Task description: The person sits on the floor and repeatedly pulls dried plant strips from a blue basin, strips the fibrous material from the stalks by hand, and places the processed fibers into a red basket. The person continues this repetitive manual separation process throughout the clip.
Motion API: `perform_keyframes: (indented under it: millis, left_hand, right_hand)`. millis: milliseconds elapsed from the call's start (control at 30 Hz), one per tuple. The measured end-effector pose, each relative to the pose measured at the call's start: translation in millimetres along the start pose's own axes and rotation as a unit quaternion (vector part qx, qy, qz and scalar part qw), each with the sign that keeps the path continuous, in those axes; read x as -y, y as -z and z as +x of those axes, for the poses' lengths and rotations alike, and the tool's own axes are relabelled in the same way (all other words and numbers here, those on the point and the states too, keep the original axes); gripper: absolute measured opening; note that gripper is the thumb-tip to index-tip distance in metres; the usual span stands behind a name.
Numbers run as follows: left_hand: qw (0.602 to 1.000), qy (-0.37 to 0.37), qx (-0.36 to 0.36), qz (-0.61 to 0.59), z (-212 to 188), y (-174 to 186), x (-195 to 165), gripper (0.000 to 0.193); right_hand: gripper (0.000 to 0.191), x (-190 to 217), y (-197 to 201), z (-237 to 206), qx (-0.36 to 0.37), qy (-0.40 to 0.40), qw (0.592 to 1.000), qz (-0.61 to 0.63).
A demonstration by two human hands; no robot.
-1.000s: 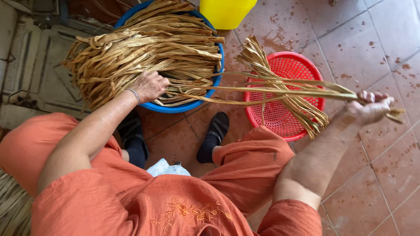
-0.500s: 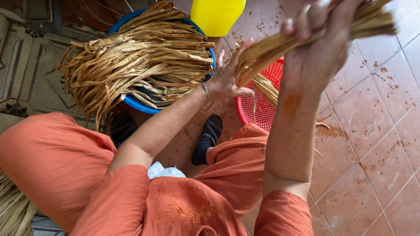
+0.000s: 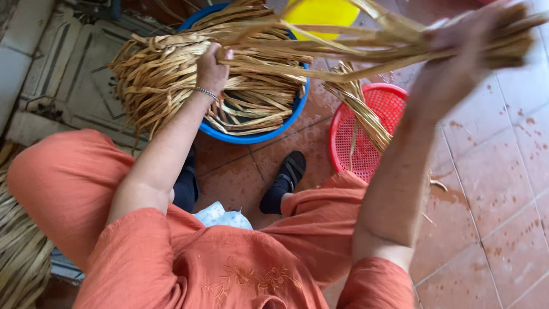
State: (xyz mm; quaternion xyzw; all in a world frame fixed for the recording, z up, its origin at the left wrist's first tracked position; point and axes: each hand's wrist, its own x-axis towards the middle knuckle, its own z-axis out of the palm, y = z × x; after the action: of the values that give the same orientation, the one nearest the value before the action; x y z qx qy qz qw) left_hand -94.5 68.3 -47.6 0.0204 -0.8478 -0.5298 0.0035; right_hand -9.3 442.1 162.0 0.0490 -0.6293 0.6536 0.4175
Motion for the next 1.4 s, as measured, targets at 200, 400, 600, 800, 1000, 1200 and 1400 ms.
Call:
perform_keyframes:
  millis: [200,400,600,800,1000,1200,1400]
  left_hand:
    - [0.917,-0.223,0.109,0.313,-17.3,4.4,43.2,0.019]
    - [0.799,-0.168,0.341,0.466,-43.5,-45.3,103.6,0.037]
    - [0.875,-0.048,0.205,0.436,-4.3,-91.1,164.4,0.071]
    - [0.905,-0.005,0.209,0.372,25.4,-99.7,184.5,0.091]
    - [0.914,0.038,0.255,0.312,20.8,-93.0,162.4,0.053]
    - [0.727,-0.027,0.483,0.487,2.5,-54.8,102.0,0.062]
    - [0.862,-0.041,0.359,0.356,5.1,-13.3,12.7,0.082]
  right_hand:
    - [0.013,-153.3,-83.7,-155.3,0.144,0.094,0.936,-0.308]
    - [0.067,-214.9,-119.6,-263.6,0.37,-0.111,0.747,-0.541]
    - [0.064,-263.8,-145.4,-271.1,0.454,-0.254,0.66,-0.541]
    - [0.052,-308.7,-158.7,-261.2,0.509,-0.32,0.558,-0.572]
    - [0.049,-311.4,-143.3,-256.2,0.481,-0.261,0.67,-0.501]
    - [0.016,-252.0,-123.1,-223.3,0.411,-0.267,0.832,-0.262]
    - [0.027,-163.8,-123.7,-135.0,0.336,-0.344,0.863,-0.152]
